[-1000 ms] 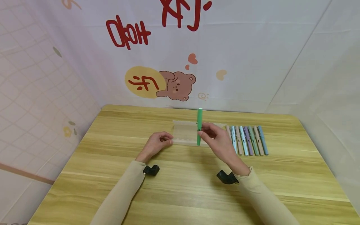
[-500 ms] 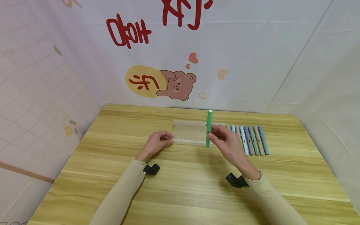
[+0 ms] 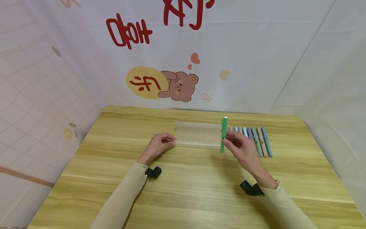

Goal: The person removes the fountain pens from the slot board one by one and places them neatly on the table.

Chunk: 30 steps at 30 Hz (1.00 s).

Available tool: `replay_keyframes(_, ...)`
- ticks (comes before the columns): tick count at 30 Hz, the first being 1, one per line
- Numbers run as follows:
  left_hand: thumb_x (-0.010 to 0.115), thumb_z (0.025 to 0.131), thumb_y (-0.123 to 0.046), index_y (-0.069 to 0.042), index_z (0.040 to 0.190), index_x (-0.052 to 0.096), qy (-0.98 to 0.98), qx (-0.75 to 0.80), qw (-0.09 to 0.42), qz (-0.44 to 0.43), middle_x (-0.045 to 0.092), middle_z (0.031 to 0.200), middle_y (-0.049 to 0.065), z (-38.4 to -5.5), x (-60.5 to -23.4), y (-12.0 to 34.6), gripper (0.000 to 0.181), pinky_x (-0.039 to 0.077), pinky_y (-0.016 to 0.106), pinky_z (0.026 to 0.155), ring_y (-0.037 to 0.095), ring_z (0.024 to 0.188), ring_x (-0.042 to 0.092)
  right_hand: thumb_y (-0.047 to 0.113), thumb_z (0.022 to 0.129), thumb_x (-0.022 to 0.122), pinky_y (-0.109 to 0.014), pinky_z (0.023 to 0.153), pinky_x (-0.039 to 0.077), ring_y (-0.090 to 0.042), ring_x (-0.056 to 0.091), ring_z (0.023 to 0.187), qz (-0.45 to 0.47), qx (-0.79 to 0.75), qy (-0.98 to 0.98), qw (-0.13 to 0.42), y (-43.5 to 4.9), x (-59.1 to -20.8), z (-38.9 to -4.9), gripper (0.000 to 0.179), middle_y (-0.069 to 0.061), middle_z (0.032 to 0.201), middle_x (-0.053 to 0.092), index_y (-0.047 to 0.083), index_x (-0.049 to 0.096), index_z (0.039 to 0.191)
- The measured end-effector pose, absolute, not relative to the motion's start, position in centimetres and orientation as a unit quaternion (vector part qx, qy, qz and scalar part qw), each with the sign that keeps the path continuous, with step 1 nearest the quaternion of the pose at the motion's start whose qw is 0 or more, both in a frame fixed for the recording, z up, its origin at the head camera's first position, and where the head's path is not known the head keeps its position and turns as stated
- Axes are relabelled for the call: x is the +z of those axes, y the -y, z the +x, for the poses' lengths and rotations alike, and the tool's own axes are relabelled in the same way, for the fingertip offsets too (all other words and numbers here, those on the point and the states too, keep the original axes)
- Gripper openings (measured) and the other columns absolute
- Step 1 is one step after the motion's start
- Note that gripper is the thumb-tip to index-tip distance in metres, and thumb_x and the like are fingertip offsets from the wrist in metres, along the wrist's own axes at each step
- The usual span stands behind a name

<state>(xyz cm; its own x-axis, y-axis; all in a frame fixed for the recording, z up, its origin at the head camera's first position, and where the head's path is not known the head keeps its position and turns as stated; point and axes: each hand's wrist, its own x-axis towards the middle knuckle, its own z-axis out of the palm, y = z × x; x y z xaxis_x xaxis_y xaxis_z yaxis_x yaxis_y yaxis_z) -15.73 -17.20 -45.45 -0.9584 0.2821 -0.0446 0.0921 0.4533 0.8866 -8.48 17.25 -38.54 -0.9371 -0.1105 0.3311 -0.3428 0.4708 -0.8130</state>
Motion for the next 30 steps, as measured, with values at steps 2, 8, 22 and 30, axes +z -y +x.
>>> replay_keyframes(2, 0.075, 0.097, -0.014, -0.008, 0.112, 0.076, -0.847, 0.512, 0.095, 0.106, 0.073, 0.096, 0.003, -15.7, -45.3, 17.2, 0.016, 0.048, 0.034, 0.085, 0.016, 0.088, 0.065, 0.009, 0.099, 0.071, -0.017, 0.069, 0.053, -0.003, 0.068, 0.089, 0.127, 0.496, 0.851, 0.117, -17.9, -38.6, -8.4, 0.026, -0.015, 0.106, 0.074, 0.0, 0.07, 0.123)
replay_keyframes(8, 0.075, 0.097, -0.014, -0.008, 0.112, 0.075, -0.849, 0.508, 0.1, 0.1, 0.073, 0.097, 0.003, -15.5, -45.2, 17.1, 0.016, 0.048, 0.033, 0.084, 0.016, 0.088, 0.064, 0.008, 0.1, 0.07, -0.012, 0.079, 0.051, 0.006, 0.065, 0.093, 0.109, 0.491, 0.855, 0.127, -19.3, -38.5, -8.1, 0.027, -0.02, 0.107, 0.074, -0.004, 0.069, 0.124)
replay_keyframes(22, 0.075, 0.097, -0.014, -0.008, 0.112, 0.075, -0.848, 0.511, 0.104, 0.098, 0.073, 0.098, 0.003, -15.5, -45.0, 17.1, 0.016, 0.048, 0.034, 0.085, 0.017, 0.089, 0.064, 0.014, 0.102, 0.068, -0.01, 0.076, 0.049, 0.01, 0.061, 0.092, 0.063, 0.468, 0.872, 0.128, -22.3, -38.4, -7.5, 0.035, -0.019, 0.113, 0.072, -0.004, 0.066, 0.131)
replay_keyframes(30, 0.075, 0.097, -0.015, -0.008, 0.113, 0.075, -0.848, 0.51, 0.101, 0.1, 0.074, 0.1, 0.004, -15.4, -45.2, 17.1, 0.017, 0.048, 0.034, 0.086, 0.017, 0.09, 0.064, 0.018, 0.103, 0.067, -0.009, 0.077, 0.049, 0.013, 0.061, 0.095, 0.04, 0.464, 0.875, 0.133, -24.2, -38.6, -7.5, 0.038, -0.016, 0.115, 0.073, -0.004, 0.065, 0.134)
